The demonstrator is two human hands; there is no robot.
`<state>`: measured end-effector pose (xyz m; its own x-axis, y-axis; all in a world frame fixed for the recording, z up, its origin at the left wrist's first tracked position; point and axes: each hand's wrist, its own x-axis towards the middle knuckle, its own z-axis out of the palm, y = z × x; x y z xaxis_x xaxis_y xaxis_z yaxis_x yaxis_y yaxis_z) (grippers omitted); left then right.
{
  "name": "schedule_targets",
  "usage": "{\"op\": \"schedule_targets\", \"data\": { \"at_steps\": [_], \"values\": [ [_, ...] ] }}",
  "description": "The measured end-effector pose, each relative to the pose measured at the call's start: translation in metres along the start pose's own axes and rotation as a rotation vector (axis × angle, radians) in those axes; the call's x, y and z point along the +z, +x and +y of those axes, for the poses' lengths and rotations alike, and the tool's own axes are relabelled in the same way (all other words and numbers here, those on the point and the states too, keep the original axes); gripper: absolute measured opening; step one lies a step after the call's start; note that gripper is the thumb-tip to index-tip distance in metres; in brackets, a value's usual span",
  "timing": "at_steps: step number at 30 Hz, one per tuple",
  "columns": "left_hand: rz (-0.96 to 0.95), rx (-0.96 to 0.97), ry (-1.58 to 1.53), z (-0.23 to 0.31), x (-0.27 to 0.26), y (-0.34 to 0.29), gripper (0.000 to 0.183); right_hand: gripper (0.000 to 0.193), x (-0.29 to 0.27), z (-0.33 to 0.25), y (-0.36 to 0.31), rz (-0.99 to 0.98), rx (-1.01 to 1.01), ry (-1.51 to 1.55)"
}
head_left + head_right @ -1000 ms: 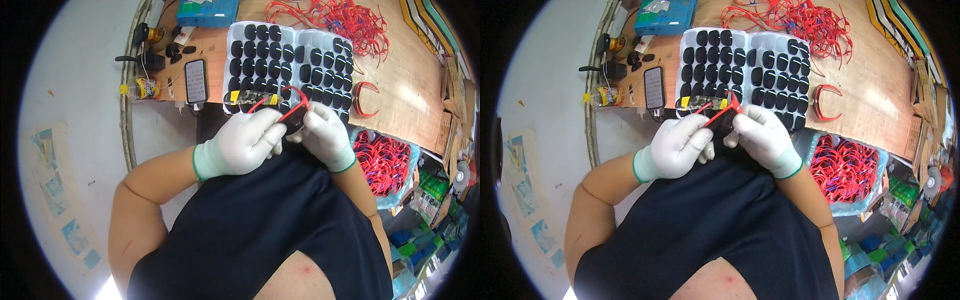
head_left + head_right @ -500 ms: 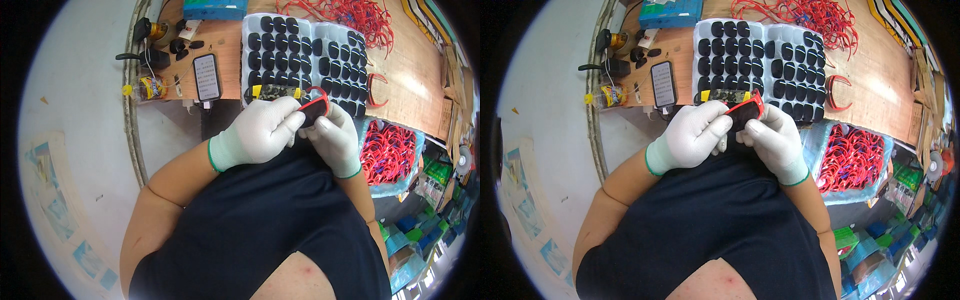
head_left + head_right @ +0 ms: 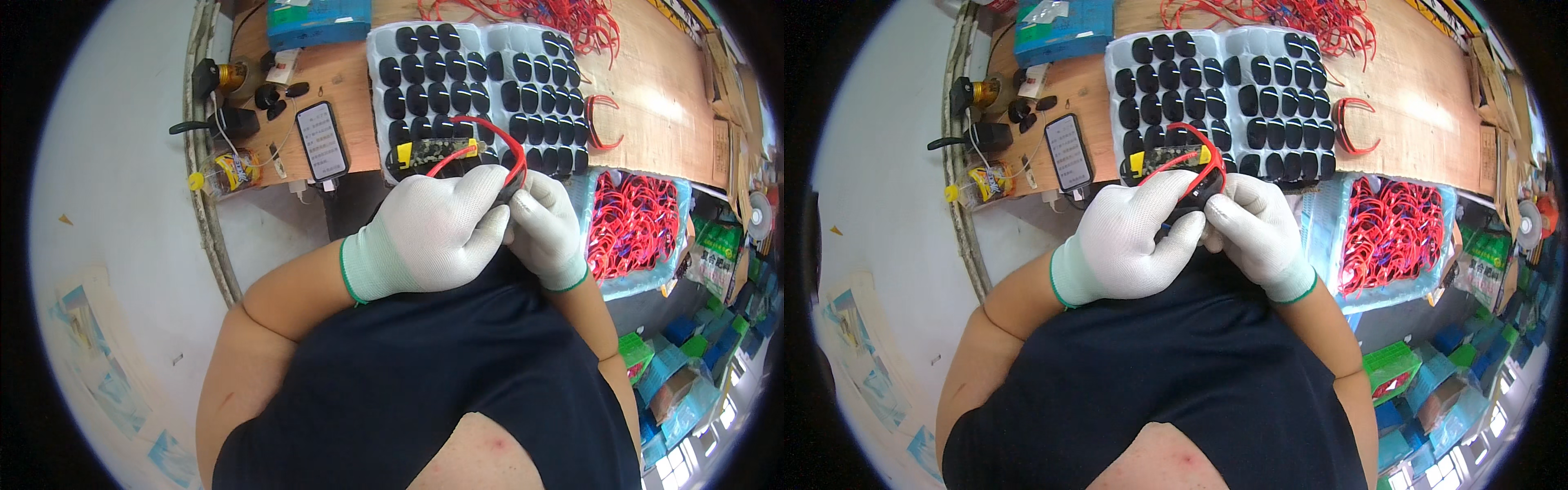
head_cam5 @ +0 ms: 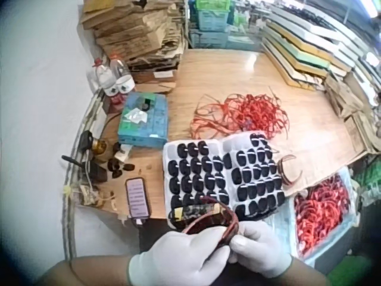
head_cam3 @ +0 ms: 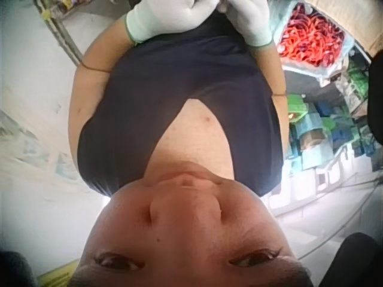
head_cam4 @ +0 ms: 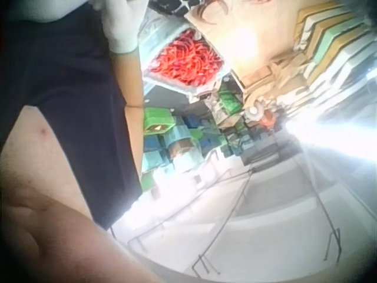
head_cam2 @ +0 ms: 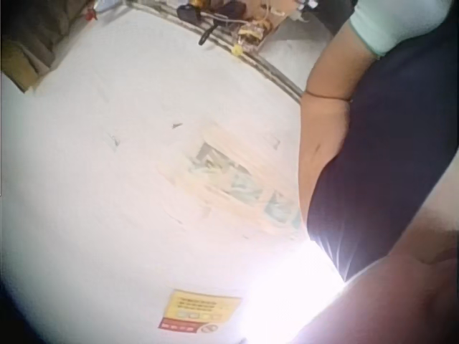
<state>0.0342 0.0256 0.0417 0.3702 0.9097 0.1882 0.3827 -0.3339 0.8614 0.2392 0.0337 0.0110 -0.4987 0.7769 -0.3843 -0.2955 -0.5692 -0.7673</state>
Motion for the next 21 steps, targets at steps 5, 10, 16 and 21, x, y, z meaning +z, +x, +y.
{"op": "schedule_targets", "data": {
  "at_steps": [5,10,16,21],
  "values": [
    [-0.115,-0.011,-0.030,-0.007,0.005,0.024,0.028,0.021,-0.010,-0.012,-0.001,0.169,-0.082,-0.183],
    [-0.541,-0.120,0.131,0.011,0.003,0.066,0.024,0.050,-0.057,-0.037,-0.003,0.092,-0.518,-0.825],
    [0.073,-0.429,0.116,-0.079,0.018,0.161,0.035,0.014,-0.098,-0.078,-0.010,-0.146,-0.486,-0.858],
    [-0.062,-0.707,0.902,-0.197,0.018,0.187,0.065,0.051,-0.118,-0.090,-0.023,-0.025,-0.301,-0.563]
  ]
}}
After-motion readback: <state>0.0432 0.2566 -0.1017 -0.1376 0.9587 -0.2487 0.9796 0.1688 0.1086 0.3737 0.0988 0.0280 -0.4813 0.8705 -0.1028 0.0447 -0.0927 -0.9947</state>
